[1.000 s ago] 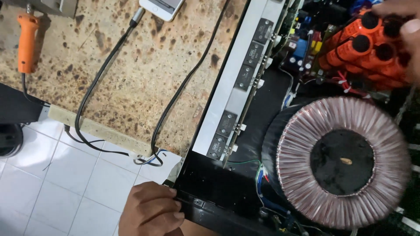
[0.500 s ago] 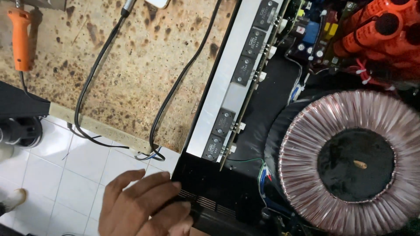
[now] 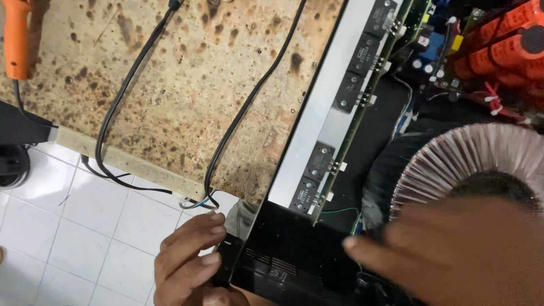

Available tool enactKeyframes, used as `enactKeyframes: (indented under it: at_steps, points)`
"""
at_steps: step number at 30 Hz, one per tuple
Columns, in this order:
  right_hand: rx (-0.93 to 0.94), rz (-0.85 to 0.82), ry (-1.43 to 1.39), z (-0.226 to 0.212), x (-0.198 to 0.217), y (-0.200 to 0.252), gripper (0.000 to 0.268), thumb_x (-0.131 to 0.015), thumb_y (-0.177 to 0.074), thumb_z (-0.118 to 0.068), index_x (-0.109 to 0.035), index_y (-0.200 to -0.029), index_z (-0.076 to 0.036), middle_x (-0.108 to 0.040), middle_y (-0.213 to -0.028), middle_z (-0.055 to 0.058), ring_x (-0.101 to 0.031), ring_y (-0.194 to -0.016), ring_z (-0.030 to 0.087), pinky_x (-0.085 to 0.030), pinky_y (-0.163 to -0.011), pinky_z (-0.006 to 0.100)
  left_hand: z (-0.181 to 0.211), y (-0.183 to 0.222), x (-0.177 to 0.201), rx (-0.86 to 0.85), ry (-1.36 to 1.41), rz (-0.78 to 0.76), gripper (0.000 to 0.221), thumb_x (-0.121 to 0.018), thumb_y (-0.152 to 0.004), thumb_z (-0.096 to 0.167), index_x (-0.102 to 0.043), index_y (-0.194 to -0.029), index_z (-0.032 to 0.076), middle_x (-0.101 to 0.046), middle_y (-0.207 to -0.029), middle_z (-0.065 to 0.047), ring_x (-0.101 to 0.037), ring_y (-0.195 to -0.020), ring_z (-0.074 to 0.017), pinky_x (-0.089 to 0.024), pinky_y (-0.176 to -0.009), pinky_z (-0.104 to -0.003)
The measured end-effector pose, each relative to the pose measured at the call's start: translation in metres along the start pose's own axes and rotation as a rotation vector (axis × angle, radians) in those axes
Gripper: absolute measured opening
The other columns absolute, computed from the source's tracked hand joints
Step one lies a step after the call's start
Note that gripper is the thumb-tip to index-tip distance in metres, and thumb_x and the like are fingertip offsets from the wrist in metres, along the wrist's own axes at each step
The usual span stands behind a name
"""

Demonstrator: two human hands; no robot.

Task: Adjusting internal components and checking connections inside a power amplifier on a repair bench.

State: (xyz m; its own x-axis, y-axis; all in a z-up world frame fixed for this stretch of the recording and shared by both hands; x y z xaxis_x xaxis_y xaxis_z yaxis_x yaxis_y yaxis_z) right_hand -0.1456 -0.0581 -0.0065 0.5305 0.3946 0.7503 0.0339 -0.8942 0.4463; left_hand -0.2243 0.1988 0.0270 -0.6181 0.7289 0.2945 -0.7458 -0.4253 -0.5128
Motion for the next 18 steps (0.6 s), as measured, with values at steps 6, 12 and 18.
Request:
enactKeyframes:
  at_steps: [6,12,18]
  points:
    - [0.12,-0.44,-0.094,-0.05,-0.011,-0.084,0.074,-0.047,-0.119,-0.035,-0.013,-0.174,0.002,-0.056,-0.119,0.034,-0.062,-0.092,0.053,-0.06,-0.068,0.063,-0.009,0.001,0.003,-0.024,-0.021,-0.226,0.017,-0.051,-0.103,0.036,-0.058,-0.107,0.021,-0.07,-0.108,-0.006,-0.075,-0.107,-0.0246,-0.068,-0.099,-0.041]
    - [-0.019,-0.061,-0.01,-0.045,0.008,-0.117,0.062,-0.057,-0.1,-0.024,-0.043,-0.157,-0.003,-0.065,-0.078,0.021,-0.067,-0.036,0.043,-0.052,-0.017,0.059,-0.02,0.01,0.003,-0.121,0.025,-0.341,0.011,-0.055,-0.104,0.031,-0.059,-0.114,0.027,-0.07,-0.109,0.0,-0.078,-0.106,-0.0222,-0.065,-0.099,-0.043]
    - [-0.237,-0.08,-0.285,-0.028,-0.001,-0.127,0.05,-0.048,-0.102,-0.028,-0.053,-0.152,-0.031,-0.064,-0.087,0.021,-0.067,-0.051,0.052,-0.05,-0.03,0.07,-0.028,0.007,-0.002,0.224,-0.143,-0.325,0.024,-0.054,-0.094,0.036,-0.071,-0.09,0.02,-0.076,-0.095,0.001,-0.076,-0.091,-0.0099,-0.062,-0.096,-0.033]
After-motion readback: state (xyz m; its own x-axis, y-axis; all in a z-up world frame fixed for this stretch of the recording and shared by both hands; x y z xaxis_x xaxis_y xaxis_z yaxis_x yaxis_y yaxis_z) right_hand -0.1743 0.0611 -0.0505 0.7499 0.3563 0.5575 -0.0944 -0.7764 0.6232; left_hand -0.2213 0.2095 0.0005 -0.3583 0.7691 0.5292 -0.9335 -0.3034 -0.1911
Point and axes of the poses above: each hand's wrist, its own y-axis away from the middle knuckle, its own x-axis out of the back of the hand, z = x × y, the point moved 9 cm from there along -y, towards the middle knuckle
